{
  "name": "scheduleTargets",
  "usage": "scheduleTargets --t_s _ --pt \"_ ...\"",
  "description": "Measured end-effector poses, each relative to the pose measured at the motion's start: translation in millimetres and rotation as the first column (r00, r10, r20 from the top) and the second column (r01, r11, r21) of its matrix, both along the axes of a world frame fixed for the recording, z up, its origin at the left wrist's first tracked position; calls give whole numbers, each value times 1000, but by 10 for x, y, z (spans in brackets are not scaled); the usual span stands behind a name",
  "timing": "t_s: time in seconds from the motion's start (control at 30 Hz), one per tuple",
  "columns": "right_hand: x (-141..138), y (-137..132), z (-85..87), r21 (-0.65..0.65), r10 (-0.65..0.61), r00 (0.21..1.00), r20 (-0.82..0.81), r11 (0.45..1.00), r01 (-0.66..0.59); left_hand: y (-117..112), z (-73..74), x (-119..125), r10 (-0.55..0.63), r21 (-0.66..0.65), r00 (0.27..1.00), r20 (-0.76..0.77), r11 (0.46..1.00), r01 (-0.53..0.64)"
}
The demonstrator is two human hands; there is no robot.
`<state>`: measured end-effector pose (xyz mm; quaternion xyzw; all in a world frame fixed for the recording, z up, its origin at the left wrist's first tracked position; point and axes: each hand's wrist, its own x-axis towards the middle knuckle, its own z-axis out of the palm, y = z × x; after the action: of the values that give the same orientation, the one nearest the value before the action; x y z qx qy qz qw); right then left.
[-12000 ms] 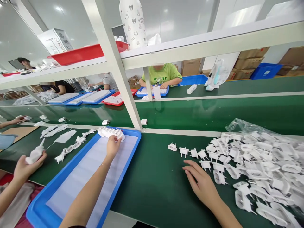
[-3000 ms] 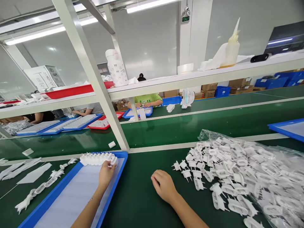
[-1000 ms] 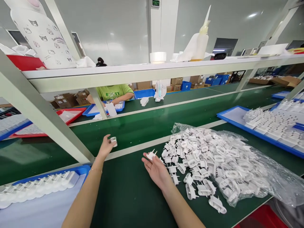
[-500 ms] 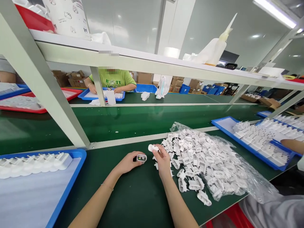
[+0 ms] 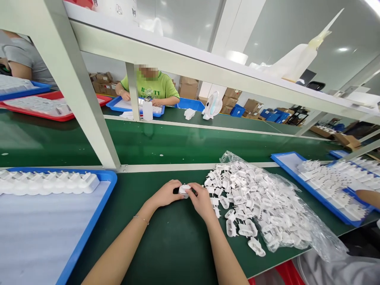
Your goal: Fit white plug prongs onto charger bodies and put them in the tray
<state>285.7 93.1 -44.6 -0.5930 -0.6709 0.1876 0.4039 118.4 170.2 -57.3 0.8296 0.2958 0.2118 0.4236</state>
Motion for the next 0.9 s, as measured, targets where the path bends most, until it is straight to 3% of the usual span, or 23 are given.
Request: scheduleTargets --t_s 0.17,0.33,0.47,0.57,0.67,0.8,0.9 --pt "-4 -12 12 3 -20 997 79 1000 20 -11 34 -7 5 -38 1000 6 999 -4" --pt "35 -22 52 -69 1 997 78 998 4 -33 123 -12 -5 -221 986 166 974 42" --pt "0 -41 51 -110 -19 998 68 994 26 -36 137 1 -3 -215 989 146 976 34" --pt "-64 -64 30 -80 -67 990 128 994 78 -45 128 -4 3 -158 994 110 987 15" --pt "-75 -89 -11 -17 -57 987 151 998 60 -108 145 -19 26 -5 999 46 1000 -26" --pt "-19 -101 -65 -83 87 996 25 993 -85 -265 242 -61 29 245 993 -114 970 0" --pt "-35 -126 -62 -96 96 990 -104 990 -107 -388 399 -253 139 316 973 -184 946 -76"
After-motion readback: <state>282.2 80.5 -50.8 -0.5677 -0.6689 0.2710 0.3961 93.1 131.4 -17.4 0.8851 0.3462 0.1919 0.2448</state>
